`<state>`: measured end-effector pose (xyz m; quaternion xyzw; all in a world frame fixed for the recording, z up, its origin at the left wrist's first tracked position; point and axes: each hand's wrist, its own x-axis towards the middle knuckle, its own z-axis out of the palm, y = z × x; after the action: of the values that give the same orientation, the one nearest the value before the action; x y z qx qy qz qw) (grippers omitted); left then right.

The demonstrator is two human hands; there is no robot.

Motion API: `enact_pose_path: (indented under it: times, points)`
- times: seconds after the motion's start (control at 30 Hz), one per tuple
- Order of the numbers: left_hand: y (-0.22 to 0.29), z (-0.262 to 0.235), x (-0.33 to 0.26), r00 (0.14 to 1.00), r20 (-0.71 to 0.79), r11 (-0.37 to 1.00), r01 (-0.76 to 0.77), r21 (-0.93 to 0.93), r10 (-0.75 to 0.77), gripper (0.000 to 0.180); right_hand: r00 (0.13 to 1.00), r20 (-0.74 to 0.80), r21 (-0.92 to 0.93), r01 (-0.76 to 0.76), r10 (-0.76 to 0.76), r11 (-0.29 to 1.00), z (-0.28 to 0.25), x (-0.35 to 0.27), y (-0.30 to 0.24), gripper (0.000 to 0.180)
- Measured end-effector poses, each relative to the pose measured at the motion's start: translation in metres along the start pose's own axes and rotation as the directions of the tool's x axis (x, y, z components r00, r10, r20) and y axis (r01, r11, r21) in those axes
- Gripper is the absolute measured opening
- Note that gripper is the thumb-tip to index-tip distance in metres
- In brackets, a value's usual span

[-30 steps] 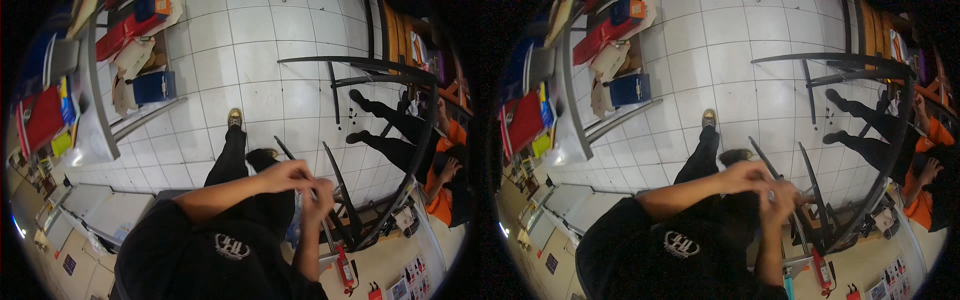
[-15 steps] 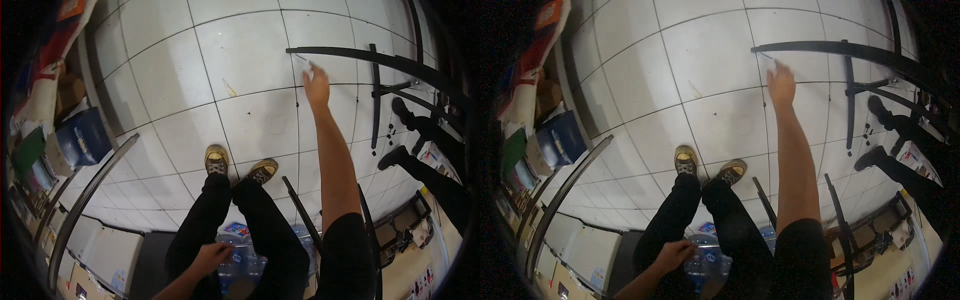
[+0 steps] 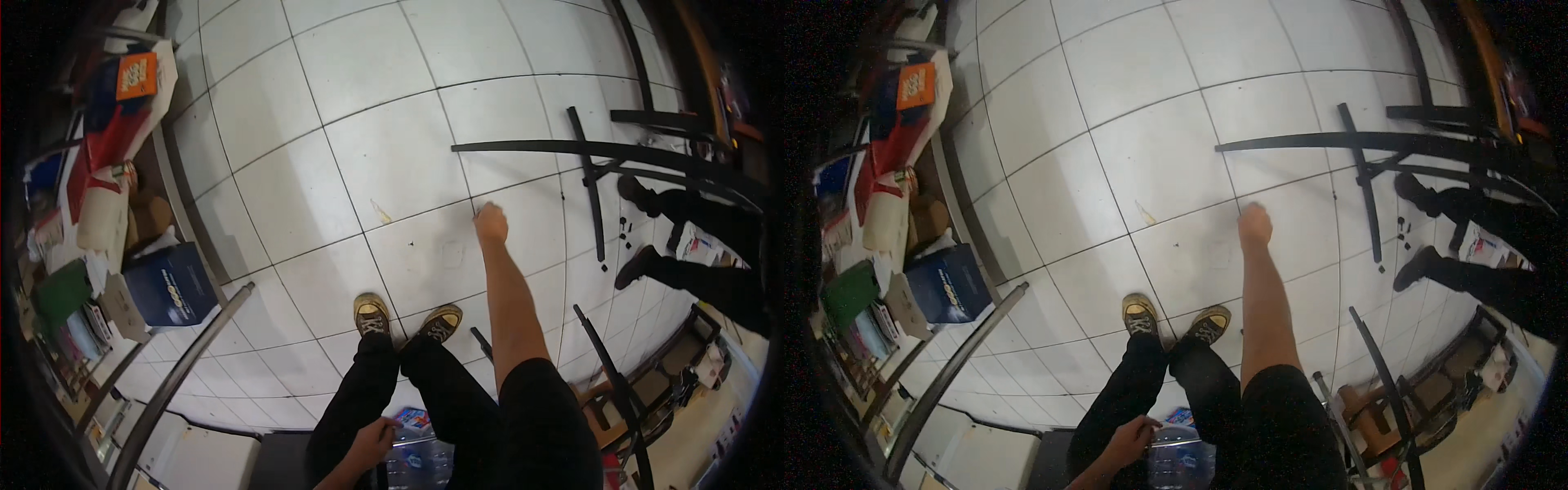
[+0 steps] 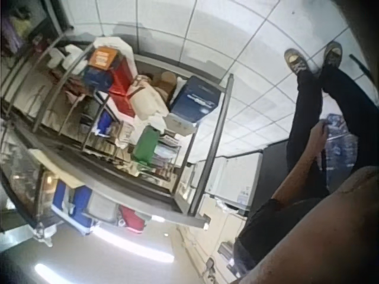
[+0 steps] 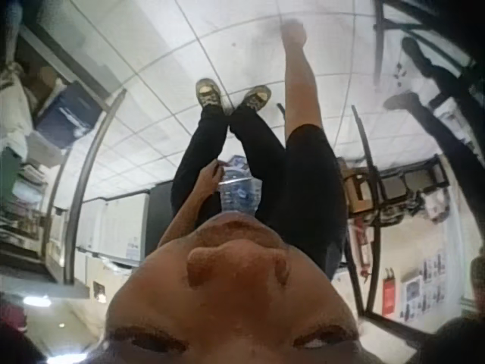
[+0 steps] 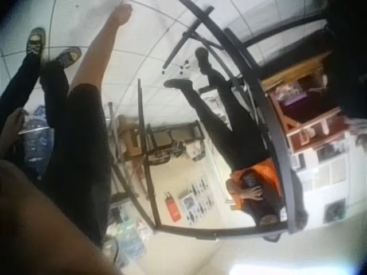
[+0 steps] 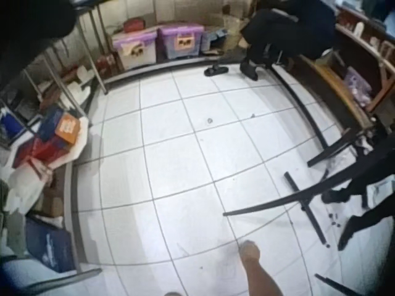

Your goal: The person assembles a black metal frame by hand, inserting small components into the joints and picking up scattered pieces from the floor. The person later walks to a cooking station and stirs food in a large wok.

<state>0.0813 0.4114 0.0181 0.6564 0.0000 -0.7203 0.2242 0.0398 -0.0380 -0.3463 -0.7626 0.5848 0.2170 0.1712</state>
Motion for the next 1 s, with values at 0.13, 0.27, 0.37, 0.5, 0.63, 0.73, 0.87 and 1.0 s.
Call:
enact_pose_path:
  times: [0.13,0.27,0.37,0.5,0.63,0.73,0.87,1.0]
  points:
    - [0.005,0.008,-0.006,0.998,-0.037,0.999,0.043,0.012,-0.043,0.021,0.998,-0.043,0.311,-0.032,0.048,0.95,0.018,-0.063,0.036,0.028]
    - [-0.031,0.026,0.005,0.998,-0.022,0.998,-0.049,0.045,0.051,0.02,0.967,-0.021,0.41,-0.223,0.254,0.885,0.046,-0.101,0.069,0.027]
    - [-0.011,0.031,0.007,1.0,0.018,0.999,-0.023,0.042,0.023,0.021,0.975,-0.179,0.527,-0.015,0.128,0.849,0.055,-0.11,0.065,0.027]
    - [-0.016,0.032,0.002,0.998,0.041,0.995,0.052,0.08,-0.055,0.02,0.929,-0.191,0.561,-0.161,0.316,0.812,0.057,-0.084,0.041,0.036]
    - [-0.036,0.043,0.005,0.998,0.008,0.997,-0.066,0.03,0.066,0.02,0.935,-0.137,0.53,-0.211,0.328,0.822,0.095,-0.076,0.027,0.029]
    - [-0.05,0.044,0.007,0.997,0.067,0.994,0.038,0.099,-0.044,0.021,0.922,-0.181,0.474,-0.222,0.342,0.852,0.098,-0.091,0.003,0.027]
    - [-0.018,0.041,0.008,0.984,0.103,0.976,0.122,0.183,-0.143,0.021,0.939,-0.159,0.287,-0.251,0.304,0.925,0.074,-0.117,0.009,0.025]
    - [-0.005,0.04,0.002,0.986,0.095,0.975,0.116,0.187,-0.136,0.02,0.973,0.017,0.257,-0.227,0.23,0.94,0.057,-0.139,0.011,0.032]
